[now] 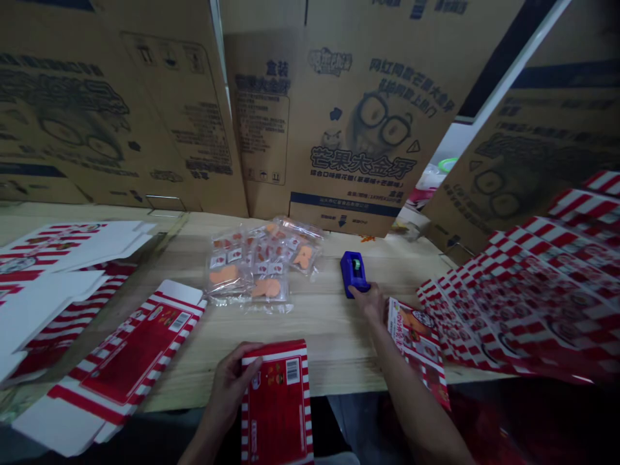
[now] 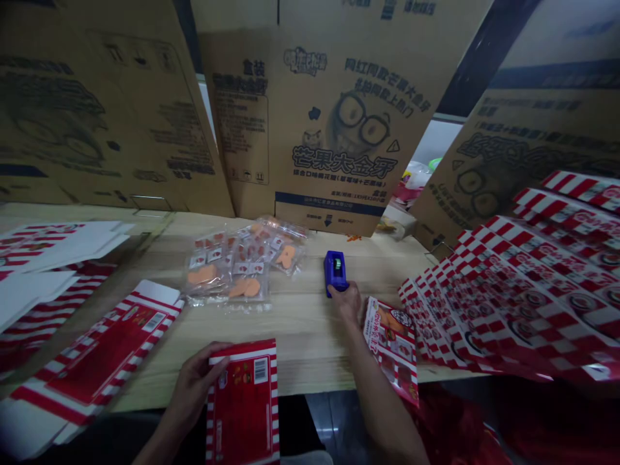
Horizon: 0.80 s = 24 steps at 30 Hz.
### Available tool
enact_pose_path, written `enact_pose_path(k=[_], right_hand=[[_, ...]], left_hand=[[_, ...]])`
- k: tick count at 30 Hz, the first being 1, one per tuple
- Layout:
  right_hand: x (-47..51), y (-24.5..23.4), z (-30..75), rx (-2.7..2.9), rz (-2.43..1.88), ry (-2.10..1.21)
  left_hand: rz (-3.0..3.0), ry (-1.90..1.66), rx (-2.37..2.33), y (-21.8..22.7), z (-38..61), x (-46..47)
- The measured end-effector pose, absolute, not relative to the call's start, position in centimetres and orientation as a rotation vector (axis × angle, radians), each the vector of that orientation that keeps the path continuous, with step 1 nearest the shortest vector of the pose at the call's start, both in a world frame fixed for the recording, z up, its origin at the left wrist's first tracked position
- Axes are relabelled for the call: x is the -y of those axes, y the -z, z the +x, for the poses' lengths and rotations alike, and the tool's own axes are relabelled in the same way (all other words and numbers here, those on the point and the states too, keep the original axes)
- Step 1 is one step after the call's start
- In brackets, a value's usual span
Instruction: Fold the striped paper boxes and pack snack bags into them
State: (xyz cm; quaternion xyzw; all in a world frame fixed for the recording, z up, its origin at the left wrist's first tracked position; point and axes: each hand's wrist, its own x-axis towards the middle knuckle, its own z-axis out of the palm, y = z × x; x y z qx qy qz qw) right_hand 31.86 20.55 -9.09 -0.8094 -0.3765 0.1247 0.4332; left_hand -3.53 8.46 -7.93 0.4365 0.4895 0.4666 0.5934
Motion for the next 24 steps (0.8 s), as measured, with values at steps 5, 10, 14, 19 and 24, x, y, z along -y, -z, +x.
enact_pose_path(k=[5, 10, 14, 19, 24], right_hand=[[-21.7, 9.1, 29.7, 0.989, -1.996, -0.341], [-22.0, 9.3, 29.2, 1.079, -1.808, -0.399], [-22.5, 9.3, 30.3, 1.092, -1.700, -0.434], [-24.0, 9.4, 30.7, 1.060, -1.641, -0.521], [-24.8, 9.4, 30.0, 0.960, -1.569, -0.540]], left_hand=[[1.062, -1.085, -1.183, 7.7, -3.6, -8.6], [1.098, -1.090, -1.216, 7.5, -3.5, -9.0], [1.061, -1.109, -1.227, 6.9, -3.7, -9.7], [1.064, -1.137, -1.242, 5.2, -4.3, -11.3], [1.066, -1.096, -1.226, 4.3, -4.6, -12.7]])
